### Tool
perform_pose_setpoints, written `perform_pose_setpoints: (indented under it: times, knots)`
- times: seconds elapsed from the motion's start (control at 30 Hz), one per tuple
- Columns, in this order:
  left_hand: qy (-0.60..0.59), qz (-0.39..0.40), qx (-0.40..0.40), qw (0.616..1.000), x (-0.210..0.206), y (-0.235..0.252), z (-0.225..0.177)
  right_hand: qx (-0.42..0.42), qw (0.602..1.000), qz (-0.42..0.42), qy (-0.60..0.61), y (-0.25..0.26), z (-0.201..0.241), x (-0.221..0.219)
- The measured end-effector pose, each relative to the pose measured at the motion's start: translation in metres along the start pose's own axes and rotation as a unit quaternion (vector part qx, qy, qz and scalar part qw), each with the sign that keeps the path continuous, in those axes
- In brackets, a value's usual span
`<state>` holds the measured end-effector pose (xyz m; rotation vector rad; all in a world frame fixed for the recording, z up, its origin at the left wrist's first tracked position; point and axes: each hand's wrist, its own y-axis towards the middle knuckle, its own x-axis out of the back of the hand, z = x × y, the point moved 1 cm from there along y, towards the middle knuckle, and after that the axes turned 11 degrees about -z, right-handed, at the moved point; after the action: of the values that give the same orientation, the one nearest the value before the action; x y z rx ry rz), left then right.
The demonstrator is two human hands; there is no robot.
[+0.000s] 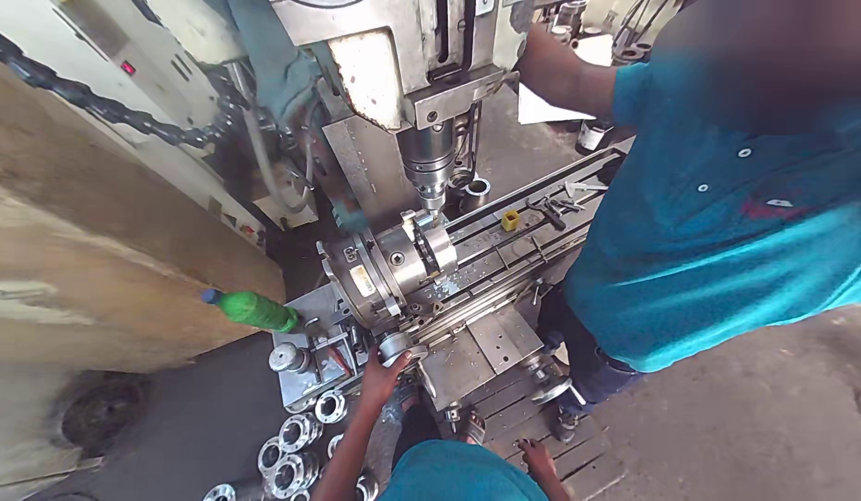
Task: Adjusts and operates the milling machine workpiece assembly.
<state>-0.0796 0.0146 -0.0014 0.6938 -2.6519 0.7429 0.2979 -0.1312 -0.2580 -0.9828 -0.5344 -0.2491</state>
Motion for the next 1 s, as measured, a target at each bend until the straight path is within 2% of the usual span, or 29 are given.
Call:
perform_pose_setpoints:
  times: [1.0]
  knots:
    - [-0.001,-0.003,0.005,1.000,-0.0003,-0.0019,-0.0026,-0.001,1.000,-0.005,-0.012,0.0042,-0.0017,-0.0034]
